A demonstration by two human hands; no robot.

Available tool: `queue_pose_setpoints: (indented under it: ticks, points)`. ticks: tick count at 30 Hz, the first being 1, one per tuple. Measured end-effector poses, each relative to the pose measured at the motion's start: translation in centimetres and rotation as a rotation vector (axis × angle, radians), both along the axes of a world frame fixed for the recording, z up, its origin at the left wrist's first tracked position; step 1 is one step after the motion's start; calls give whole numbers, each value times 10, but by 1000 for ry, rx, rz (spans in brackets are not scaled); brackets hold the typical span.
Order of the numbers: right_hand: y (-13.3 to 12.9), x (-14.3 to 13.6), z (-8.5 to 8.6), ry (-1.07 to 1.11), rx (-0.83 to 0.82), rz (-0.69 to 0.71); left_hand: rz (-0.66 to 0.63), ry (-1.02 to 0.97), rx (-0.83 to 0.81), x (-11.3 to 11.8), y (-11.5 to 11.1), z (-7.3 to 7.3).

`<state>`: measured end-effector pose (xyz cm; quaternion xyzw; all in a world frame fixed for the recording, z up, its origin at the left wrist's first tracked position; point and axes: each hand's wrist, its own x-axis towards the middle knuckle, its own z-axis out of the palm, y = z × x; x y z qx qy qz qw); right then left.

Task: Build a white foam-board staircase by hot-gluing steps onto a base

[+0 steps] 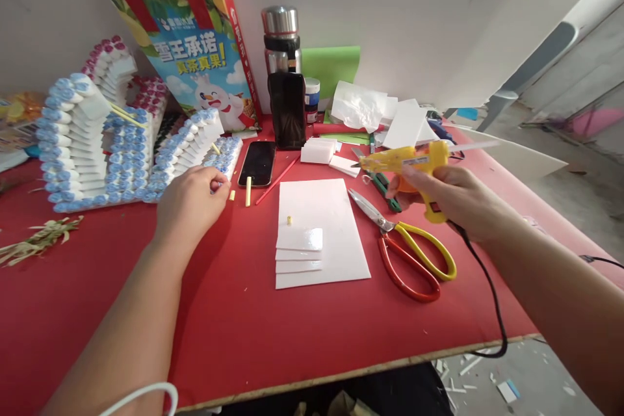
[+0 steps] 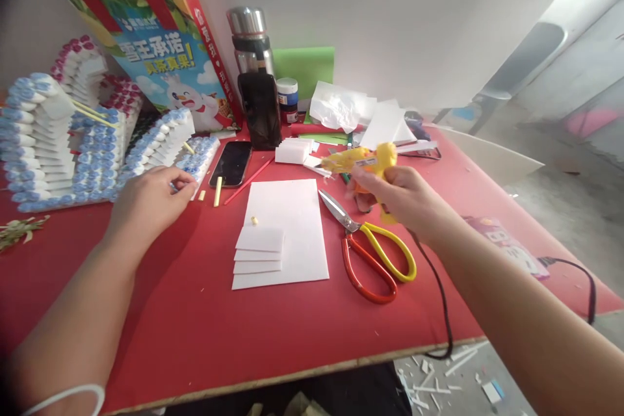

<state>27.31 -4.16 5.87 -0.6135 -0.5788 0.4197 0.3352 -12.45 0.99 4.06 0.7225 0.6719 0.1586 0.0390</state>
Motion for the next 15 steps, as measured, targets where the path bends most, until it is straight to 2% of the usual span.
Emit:
queue_pose_setpoints:
  ticks: [3, 7, 10, 15]
  points:
    - [-9, 27, -4, -172, -20, -204, 22, 3, -71, 3, 1, -4]
    - [-16, 50, -24, -247, -49, -330, 33, 90, -57, 6, 0, -6]
    - [-20, 59, -41, -312, -59, -376, -16, 203, -43, 8, -1, -8]
    - [-17, 65, -59, -371, -33, -425, 73, 327, -144, 18, 0, -6]
